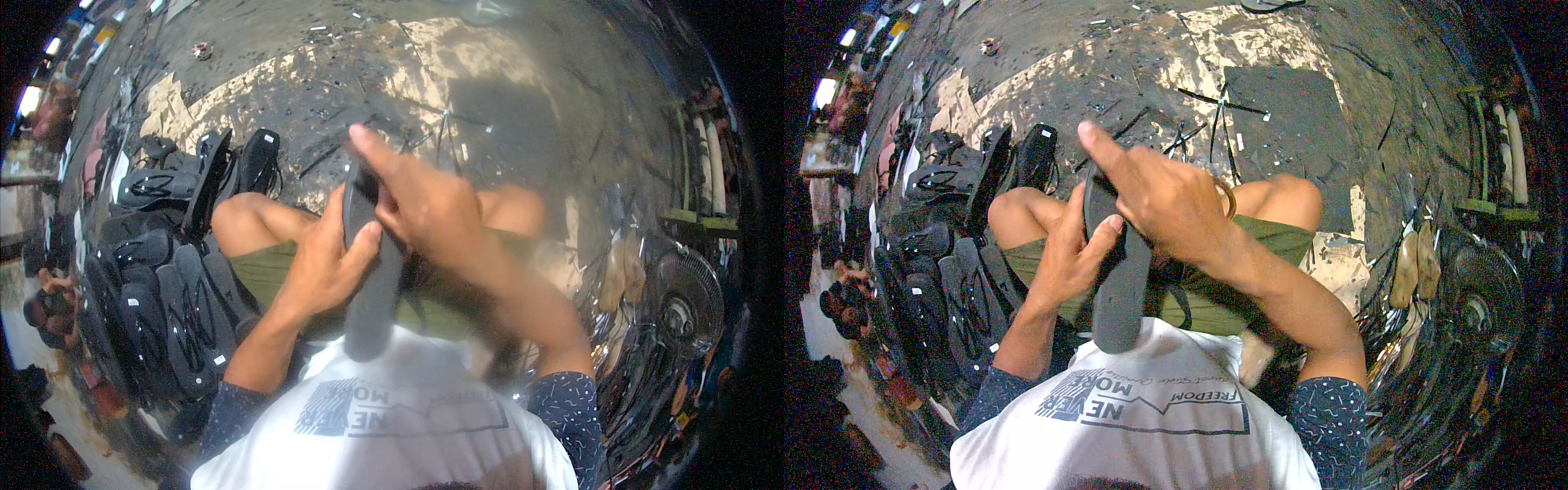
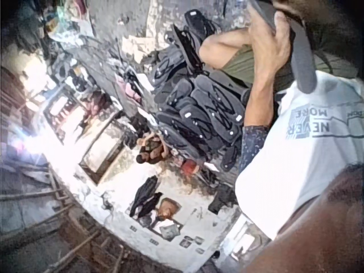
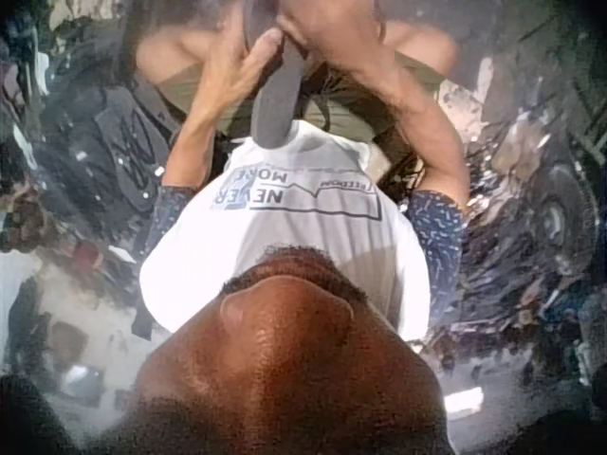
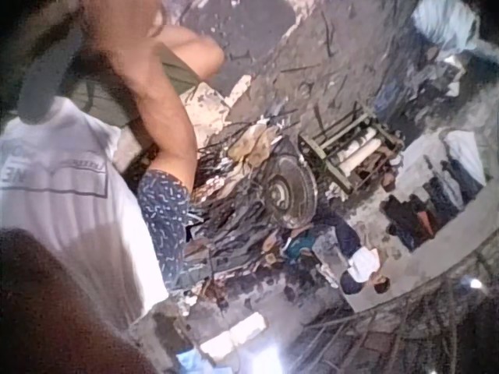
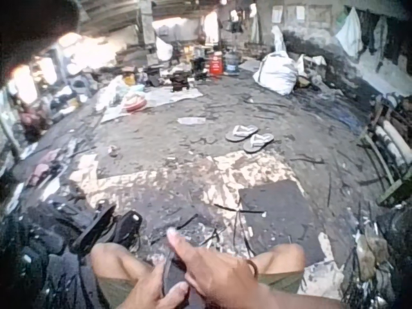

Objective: The person sits on the floor and uses a brush to scrub the soles of black slippers. They dip the brush into a small container of liquid and repeatedly scrub each slipper before placing it aside.

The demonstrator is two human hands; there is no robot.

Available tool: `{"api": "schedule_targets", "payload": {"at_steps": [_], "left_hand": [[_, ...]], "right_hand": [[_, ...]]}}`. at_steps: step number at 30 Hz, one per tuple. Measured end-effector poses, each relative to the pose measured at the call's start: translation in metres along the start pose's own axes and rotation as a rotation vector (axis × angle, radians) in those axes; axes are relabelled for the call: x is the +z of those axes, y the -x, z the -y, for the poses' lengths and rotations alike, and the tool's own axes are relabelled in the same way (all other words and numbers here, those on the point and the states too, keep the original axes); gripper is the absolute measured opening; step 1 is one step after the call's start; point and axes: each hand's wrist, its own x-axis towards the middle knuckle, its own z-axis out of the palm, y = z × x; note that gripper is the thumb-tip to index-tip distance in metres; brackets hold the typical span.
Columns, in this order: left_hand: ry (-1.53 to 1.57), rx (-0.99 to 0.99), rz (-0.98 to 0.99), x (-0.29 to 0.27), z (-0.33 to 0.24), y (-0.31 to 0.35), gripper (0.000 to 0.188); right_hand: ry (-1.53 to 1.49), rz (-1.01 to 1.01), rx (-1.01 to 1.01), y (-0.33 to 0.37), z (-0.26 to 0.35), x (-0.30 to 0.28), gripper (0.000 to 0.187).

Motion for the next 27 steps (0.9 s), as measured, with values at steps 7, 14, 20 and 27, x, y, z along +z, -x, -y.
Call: {"api": "schedule_targets", "payload": {"at_steps": [7,14,20,27], "left_hand": [[0.213,-0.03,-0.099,0.003,0.016,-0.007,0.046],[-0.052,0.084,-0.05,0.005,0.012,-0.009,0.048],[0.19,-0.015,-0.044,0.004,0.021,-0.01,0.047],[-0.001,0.136,-0.064,0.011,0.019,-0.015,0.048]], "right_hand": [[-0.407,-0.151,0.07,0.004,-0.004,0.008,0.074],[-0.099,-0.047,-0.172,-0.001,-0.017,0.008,0.081],[-0.367,-0.01,0.115,-0.004,-0.017,-0.001,0.078],[-0.074,-0.083,-0.056,0.001,-0.017,0.006,0.084]]}}
